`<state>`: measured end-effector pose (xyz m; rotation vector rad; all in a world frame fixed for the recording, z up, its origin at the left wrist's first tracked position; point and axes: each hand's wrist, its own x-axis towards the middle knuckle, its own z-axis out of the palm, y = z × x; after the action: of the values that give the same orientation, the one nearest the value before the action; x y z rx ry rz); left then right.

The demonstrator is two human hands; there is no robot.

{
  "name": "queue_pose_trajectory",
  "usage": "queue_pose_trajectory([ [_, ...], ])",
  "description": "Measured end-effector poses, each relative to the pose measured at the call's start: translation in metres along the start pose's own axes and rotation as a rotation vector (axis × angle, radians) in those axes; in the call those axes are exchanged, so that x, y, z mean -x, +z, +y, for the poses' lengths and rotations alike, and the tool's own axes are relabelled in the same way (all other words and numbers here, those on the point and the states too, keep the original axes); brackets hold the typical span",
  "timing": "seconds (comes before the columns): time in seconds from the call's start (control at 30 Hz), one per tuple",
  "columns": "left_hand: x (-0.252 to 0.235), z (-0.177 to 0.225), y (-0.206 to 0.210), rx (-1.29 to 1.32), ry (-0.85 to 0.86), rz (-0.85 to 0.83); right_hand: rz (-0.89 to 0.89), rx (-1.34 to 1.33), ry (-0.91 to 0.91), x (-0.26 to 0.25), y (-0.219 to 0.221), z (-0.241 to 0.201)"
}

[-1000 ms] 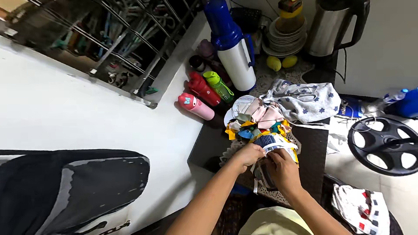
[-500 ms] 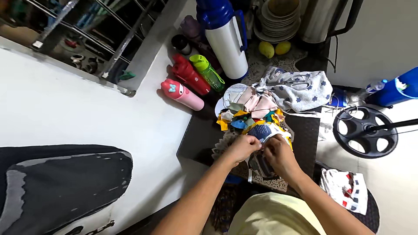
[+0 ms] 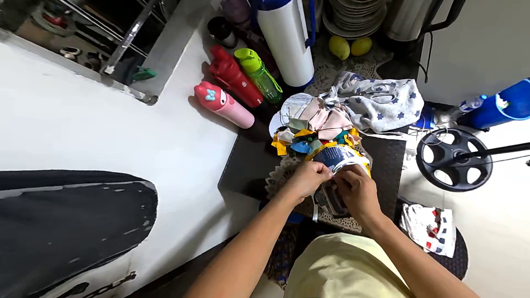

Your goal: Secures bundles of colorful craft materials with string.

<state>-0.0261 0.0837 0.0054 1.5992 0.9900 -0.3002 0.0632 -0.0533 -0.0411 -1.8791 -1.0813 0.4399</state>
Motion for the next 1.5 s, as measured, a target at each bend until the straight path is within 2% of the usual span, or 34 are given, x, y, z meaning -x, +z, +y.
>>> queue_pose_trajectory([
  [0.1, 0.0, -0.001, 0.002, -0.025, 0.022, 0.01, -0.275, -0.096, 0.216, -0.013, -0.02, -0.013],
  [0.2, -0.001, -0.001, 0.002, -0.061, 0.03, 0.013, -0.443, -0.237, 0.38, -0.025, -0.035, -0.024],
  [0.27, -0.002, -0.002, 0.003, -0.077, 0.037, 0.031, -0.51, -0.29, 0.419, -0.026, -0.048, -0.03],
  [0.37, -0.002, -0.002, 0.005, -0.1, 0.029, 0.056, -0.553, -0.245, 0.335, -0.012, -0.075, -0.037],
  [0.43, -0.002, 0.0, 0.006, -0.136, 0.017, 0.059, -0.591, -0.142, 0.272, 0.003, -0.098, -0.037],
  [0.5, -0.002, 0.001, 0.008, -0.186, 0.014, 0.065, -0.632, 0.025, 0.285, 0.021, -0.123, -0.03],
  [0.57, -0.001, 0.005, 0.01, -0.247, 0.003, 0.076, -0.709, 0.273, 0.379, 0.036, -0.149, -0.019],
  [0.63, 0.0, 0.009, 0.012, -0.294, -0.013, 0.084, -0.808, 0.597, 0.56, 0.04, -0.165, -0.012],
  [0.67, 0.001, 0.01, 0.013, -0.304, -0.019, 0.085, -0.784, 0.714, 0.604, 0.042, -0.165, -0.009],
  [0.7, 0.001, 0.012, 0.013, -0.306, -0.023, 0.083, -0.702, 0.74, 0.565, 0.042, -0.162, -0.007],
  [0.77, 0.0, 0.013, 0.013, -0.288, -0.029, 0.075, -0.5, 0.637, 0.279, 0.034, -0.14, -0.01],
  [0.83, 0.0, 0.012, 0.013, -0.251, -0.029, 0.062, -0.335, 0.497, 0.022, 0.02, -0.097, -0.012],
  [0.93, -0.001, 0.011, 0.011, -0.198, -0.028, 0.061, -0.221, 0.411, -0.106, -0.002, -0.04, -0.015],
  [1.07, -0.001, 0.006, 0.01, -0.143, -0.027, 0.081, -0.241, 0.429, -0.165, -0.013, -0.019, -0.009],
  [1.13, 0.0, 0.002, 0.01, -0.121, 0.002, 0.063, -0.277, 0.392, -0.212, -0.016, -0.023, -0.007],
  [1.23, 0.005, -0.006, 0.008, -0.099, 0.077, 0.059, -0.386, 0.334, -0.185, -0.024, -0.035, -0.01],
  [1.37, 0.015, -0.009, 0.012, -0.255, 0.145, 0.238, -0.443, 0.359, -0.235, -0.032, -0.041, -0.007],
  [1.5, 0.017, -0.014, 0.015, -0.273, 0.127, 0.302, -0.457, 0.366, -0.238, -0.04, -0.047, -0.004],
])
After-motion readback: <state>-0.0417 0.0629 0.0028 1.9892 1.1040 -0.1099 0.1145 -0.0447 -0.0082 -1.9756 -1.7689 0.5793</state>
